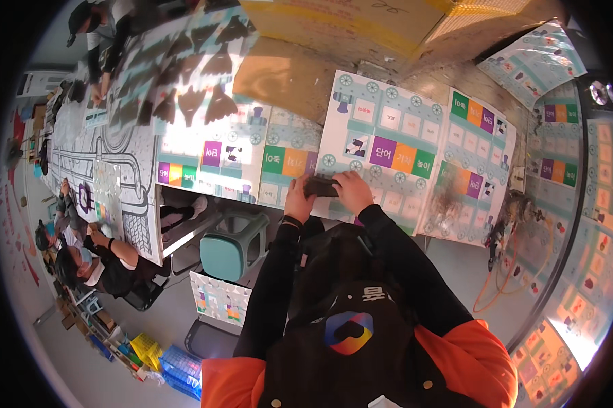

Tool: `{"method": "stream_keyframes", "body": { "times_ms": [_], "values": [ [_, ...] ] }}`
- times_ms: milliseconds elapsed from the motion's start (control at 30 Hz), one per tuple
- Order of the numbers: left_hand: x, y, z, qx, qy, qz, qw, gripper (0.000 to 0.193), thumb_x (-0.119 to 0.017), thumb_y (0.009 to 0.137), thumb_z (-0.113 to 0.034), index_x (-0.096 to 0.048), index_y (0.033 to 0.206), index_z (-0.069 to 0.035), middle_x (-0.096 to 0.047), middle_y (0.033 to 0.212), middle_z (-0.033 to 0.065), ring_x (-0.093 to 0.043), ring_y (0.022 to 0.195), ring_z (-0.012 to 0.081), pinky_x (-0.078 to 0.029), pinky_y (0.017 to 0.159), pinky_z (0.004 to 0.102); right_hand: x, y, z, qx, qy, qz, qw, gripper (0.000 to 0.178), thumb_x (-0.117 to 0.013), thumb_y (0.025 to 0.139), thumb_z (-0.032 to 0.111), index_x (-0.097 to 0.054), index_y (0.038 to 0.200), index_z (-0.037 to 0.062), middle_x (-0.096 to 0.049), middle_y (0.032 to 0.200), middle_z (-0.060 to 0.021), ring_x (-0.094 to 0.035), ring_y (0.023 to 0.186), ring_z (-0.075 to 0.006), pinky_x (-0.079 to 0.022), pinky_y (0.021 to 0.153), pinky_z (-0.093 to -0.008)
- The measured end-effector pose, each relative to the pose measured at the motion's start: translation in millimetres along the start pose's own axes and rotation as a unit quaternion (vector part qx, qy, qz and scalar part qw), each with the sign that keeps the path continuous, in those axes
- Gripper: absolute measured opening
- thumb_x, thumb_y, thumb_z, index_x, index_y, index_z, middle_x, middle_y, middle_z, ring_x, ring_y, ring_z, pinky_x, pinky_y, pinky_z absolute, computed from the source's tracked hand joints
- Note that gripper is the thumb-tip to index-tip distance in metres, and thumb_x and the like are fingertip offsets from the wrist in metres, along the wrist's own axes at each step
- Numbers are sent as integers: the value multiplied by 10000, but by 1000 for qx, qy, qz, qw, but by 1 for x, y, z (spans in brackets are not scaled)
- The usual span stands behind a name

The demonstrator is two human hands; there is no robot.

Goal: Applying adhesive to shoe lining components using a spray glue gun and stacking them.

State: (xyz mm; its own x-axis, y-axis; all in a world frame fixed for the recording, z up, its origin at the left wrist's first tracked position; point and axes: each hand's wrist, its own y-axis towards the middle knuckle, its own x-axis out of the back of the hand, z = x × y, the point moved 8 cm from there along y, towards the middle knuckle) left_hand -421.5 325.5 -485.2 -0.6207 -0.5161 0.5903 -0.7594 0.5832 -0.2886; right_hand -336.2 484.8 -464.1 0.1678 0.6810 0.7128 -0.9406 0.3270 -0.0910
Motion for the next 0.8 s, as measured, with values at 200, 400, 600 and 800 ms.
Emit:
{"method": "stream_keyframes", "body": {
  "times_ms": [200, 400, 600, 800],
  "values": [
    [13, -3, -18, -71, 67, -43, 994, 599, -777, 751, -52, -522, 1292, -58, -552, 1194, 167, -603, 1029, 336, -522, 860, 432, 15, -3, -25, -126, 75, -44, 988, 209, -672, 878, 112, -671, 1073, 38, -687, 978, -156, -649, 927, -361, -522, 806, -443],
    [31, 9, -45, -47, -220, -11, 974, 440, -742, 854, -75, -540, 1244, -53, -618, 1056, 71, -586, 834, 172, -490, 741, 307, 61, -8, -8, -210, 345, -87, 911, 240, -635, 954, 68, -641, 1184, 3, -705, 938, -106, -690, 761, -164, -528, 672, -301],
    [50, -8, -139, -41, -536, 237, 810, 337, -648, 979, -158, -565, 1287, -51, -631, 929, -36, -531, 777, 33, -427, 680, 202, 105, -33, 82, -170, 576, -70, 796, 297, -589, 994, 66, -574, 1286, 14, -684, 961, -105, -695, 780, -196, -533, 637, -283],
    [84, -31, -176, 9, -603, 195, 773, 314, -596, 1000, -110, -563, 1300, -23, -638, 957, -15, -545, 804, 49, -456, 703, 223, 139, -34, 131, -161, 655, -31, 738, 187, -534, 1001, 33, -521, 1178, 91, -703, 977, -135, -722, 759, -265, -561, 603, -314]
  ]
}}
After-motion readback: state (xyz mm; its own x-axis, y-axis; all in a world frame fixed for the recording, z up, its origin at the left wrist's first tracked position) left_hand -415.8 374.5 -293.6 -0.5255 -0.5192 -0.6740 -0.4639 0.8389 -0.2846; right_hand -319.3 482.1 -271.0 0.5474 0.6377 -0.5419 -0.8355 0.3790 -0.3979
